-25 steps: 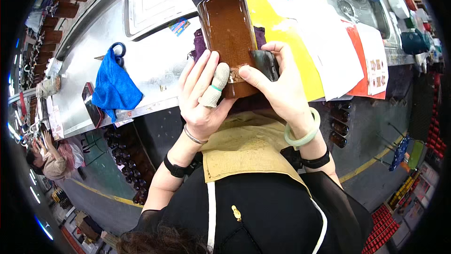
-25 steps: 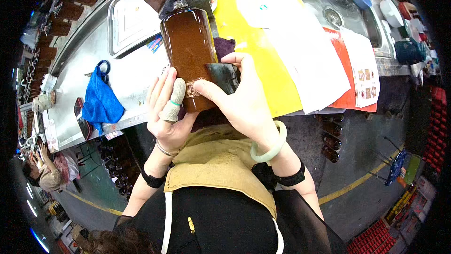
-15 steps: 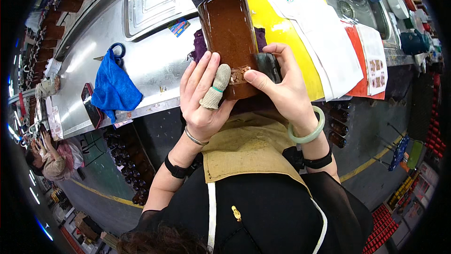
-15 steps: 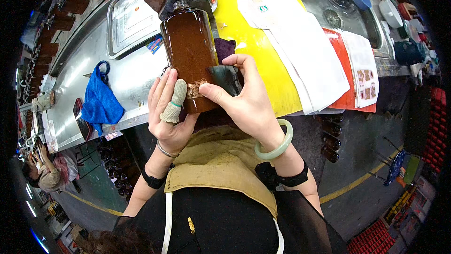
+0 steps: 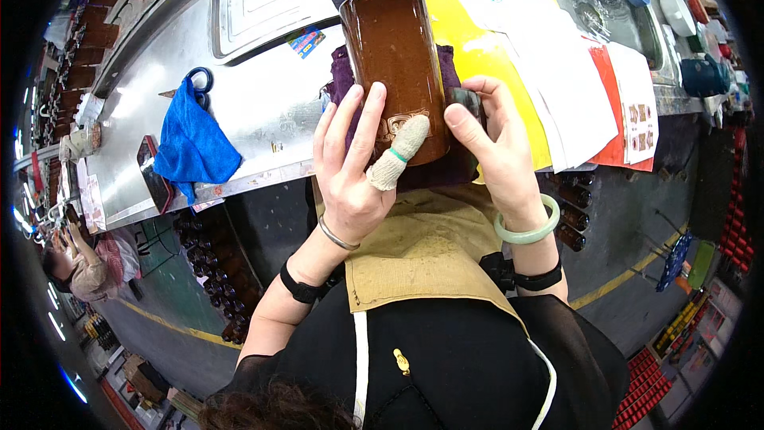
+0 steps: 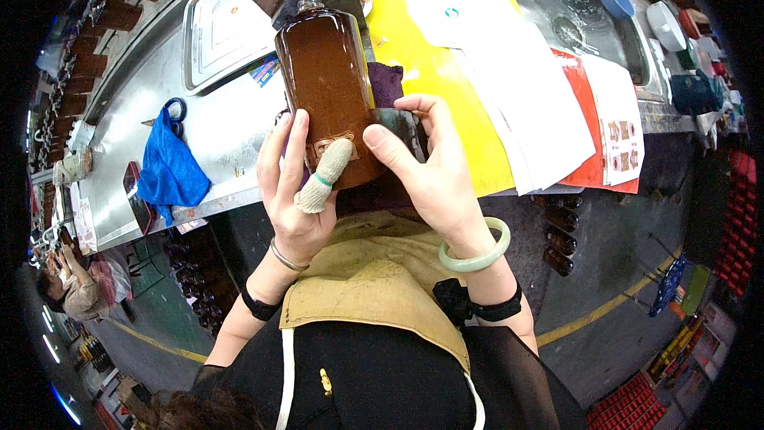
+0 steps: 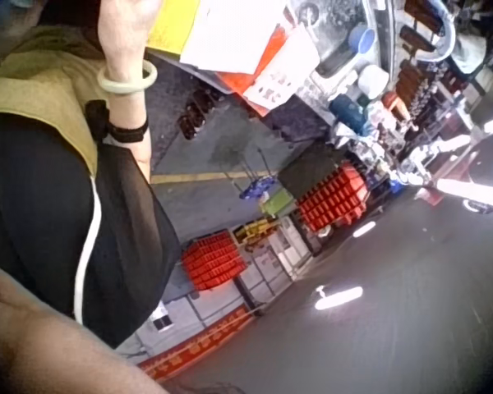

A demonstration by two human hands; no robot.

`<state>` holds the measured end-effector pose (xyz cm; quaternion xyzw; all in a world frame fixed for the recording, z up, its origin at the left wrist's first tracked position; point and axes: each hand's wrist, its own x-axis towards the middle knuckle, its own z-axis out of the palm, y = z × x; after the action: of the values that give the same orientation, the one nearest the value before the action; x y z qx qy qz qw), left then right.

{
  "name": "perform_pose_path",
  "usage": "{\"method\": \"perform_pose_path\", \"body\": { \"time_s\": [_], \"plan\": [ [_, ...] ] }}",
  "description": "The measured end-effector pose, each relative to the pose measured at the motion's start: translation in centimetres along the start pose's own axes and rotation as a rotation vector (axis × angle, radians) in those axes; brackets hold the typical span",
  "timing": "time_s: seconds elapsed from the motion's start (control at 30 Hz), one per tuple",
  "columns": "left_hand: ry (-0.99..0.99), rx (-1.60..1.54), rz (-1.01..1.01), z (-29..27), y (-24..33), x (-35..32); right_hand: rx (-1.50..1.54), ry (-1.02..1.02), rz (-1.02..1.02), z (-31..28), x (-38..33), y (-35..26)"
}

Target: Applying and cleaning labels on liquor bottles in a production facility.

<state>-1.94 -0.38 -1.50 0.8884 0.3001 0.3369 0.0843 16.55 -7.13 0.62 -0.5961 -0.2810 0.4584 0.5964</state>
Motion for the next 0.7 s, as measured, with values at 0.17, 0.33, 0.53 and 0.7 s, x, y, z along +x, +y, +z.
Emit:
{"method": "perform_pose_path", "body": {
  "time_s": [0.17, 0.33, 0.53, 0.7],
  "plan": [
    [-0.071, 0.11, -0.008, -0.6, 1.1, 1.2, 0.088, 0.058, -0.044, -1.0, 0.3, -0.7],
    [-0.039, 0.025, 0.1, -0.7, 0.7, 0.5, -0.078, 0.157, -0.328, 0.0, 1.1, -2.0],
    [0.156, -0.469, -0.363, 1.1, -0.3, -0.8, -0.455, 0.09, -0.372, 1.8, -0.4, -1.7],
    [0.058, -0.351, -0.221, 0.4, -1.7, -0.4, -0.668, 0.268, -0.39, -2.3, 0.6, -0.7]
  ]
}}
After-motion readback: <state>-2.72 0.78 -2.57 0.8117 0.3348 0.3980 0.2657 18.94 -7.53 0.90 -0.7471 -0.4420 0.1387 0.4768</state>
